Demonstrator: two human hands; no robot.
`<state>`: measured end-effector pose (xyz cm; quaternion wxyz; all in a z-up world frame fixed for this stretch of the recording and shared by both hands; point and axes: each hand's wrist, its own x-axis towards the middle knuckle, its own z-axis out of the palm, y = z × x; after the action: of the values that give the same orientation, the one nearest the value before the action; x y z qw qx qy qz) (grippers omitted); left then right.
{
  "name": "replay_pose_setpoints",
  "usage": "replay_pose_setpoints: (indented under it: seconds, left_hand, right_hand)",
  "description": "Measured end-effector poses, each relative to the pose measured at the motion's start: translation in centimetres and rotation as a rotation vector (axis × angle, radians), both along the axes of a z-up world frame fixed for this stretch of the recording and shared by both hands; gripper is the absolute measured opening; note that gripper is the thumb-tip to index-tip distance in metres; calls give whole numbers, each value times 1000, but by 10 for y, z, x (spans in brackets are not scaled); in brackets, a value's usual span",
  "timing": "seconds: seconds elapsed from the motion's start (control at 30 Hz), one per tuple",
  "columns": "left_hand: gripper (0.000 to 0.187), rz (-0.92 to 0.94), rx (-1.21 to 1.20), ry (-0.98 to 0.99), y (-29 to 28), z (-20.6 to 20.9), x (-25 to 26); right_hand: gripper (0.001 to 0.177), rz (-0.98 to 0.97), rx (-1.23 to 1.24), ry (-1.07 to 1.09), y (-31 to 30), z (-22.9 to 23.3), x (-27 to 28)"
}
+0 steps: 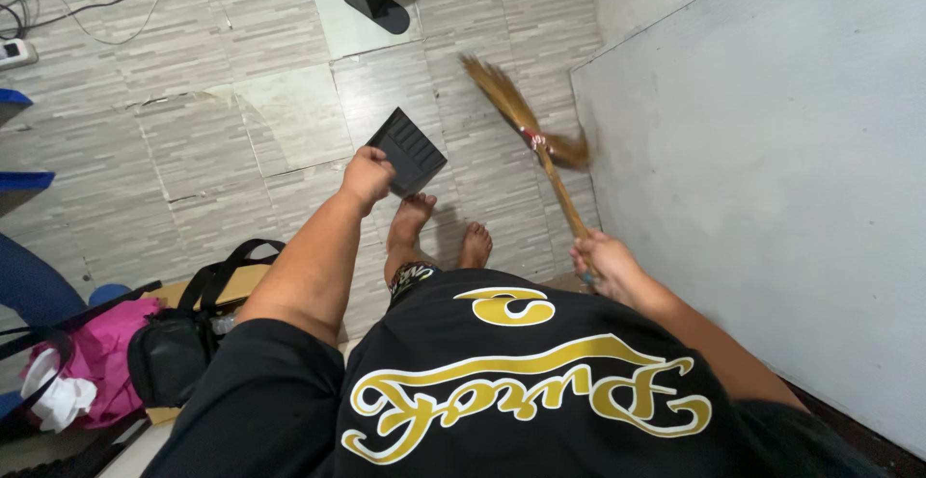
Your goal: The person sweeps a tiled floor with a traditional straw broom, moving a blue plastic chair and a black bag to clear the workspace. They sweep debris toward a corner and use a dustpan to collect the dirt.
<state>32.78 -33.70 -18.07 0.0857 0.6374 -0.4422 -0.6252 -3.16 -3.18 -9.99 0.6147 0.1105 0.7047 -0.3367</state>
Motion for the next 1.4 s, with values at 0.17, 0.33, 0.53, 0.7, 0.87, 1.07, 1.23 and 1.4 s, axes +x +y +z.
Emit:
replay_pose_setpoints:
  seconds: [0.17,0.33,0.53,0.7,0.87,1.07,1.23,1.4]
  left_hand:
    - [40,36,40,141,-5,-4,-15]
    - [50,67,50,110,-11,-5,-27]
    - [53,90,32,75,-13,-11,-20]
    - [47,158,-12,107,-5,-22,6]
    - [45,220,40,93,10,-17,24]
    - [48,267,46,101,16,-14,16]
    - [51,290,57,142,10,-17,8]
    - [54,306,68,130,9,-18,9]
  right_hand:
    - [16,-55,98,-107,-20,-83,17]
    - [17,158,122,-170,-11,-74,44]
    - [43,356,123,-188,-20,26,33]
    - [59,276,74,-136,-24,81,12]
    - [65,250,47,46,-51,36,-13]
    - [30,563,-33,307,-88,-94,-8]
    - [32,877,-42,308,-56,-86,21]
    - [58,820,-11,192,-20,7,20]
